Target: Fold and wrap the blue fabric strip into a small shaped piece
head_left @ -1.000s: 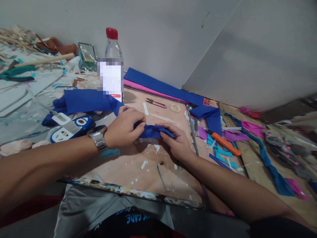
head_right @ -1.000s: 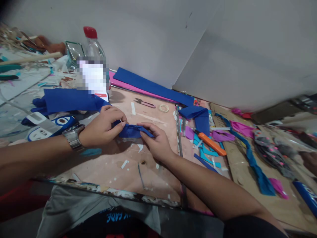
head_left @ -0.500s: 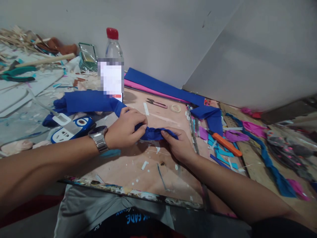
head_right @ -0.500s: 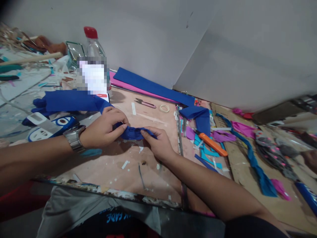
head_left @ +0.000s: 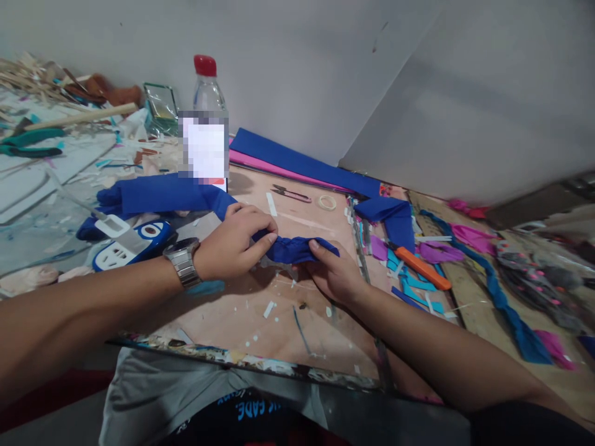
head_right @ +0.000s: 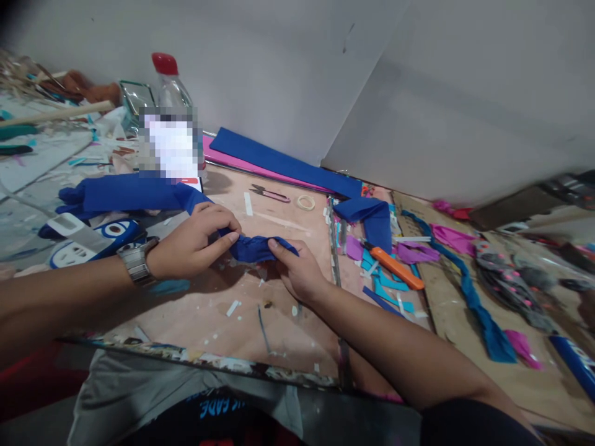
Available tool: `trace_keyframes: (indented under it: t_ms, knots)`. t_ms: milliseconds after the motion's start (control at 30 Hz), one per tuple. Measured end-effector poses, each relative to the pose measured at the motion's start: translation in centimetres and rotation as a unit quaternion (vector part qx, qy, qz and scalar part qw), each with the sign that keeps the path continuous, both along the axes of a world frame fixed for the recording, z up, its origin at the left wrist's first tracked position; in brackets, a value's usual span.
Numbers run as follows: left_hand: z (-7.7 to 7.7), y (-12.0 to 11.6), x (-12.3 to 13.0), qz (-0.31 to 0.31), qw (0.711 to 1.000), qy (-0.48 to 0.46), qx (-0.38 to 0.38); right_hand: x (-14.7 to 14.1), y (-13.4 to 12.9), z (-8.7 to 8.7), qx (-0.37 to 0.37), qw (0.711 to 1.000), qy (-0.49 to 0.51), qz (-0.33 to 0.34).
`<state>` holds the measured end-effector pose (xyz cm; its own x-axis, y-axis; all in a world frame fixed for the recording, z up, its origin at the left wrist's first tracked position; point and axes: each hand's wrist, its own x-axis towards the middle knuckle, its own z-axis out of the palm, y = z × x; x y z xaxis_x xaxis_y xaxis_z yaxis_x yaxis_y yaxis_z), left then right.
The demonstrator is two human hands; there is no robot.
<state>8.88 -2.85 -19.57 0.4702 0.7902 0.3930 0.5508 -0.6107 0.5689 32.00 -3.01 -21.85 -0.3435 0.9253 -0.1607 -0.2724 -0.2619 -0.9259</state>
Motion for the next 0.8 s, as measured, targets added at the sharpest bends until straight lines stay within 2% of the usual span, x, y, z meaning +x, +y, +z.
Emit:
trace_keyframes:
  t_ms: [167,433,533,800]
  knots:
    - [-0.04,0.20,-0.15,-0.001,1.000,-0.016,-0.020,0.12,0.21,-0.51,0.012,1.000,0.015,0.001]
    - [-0.26,0.65,-0.32,0.003,0.999,-0.021,-0.040,0.24,0.70,-0.76,0.066,0.996,-0.051,-0.025]
    - [-0.31,0.66,-0.30,0.005,0.999,-0.023,-0.040,0.25,0.60,-0.60,0.077,0.995,-0.050,-0.042]
    - [0.01,0.50,-0.24,0.005,0.999,-0.028,-0.045,0.11,0.11,0.13,0.067,0.997,-0.033,-0.032]
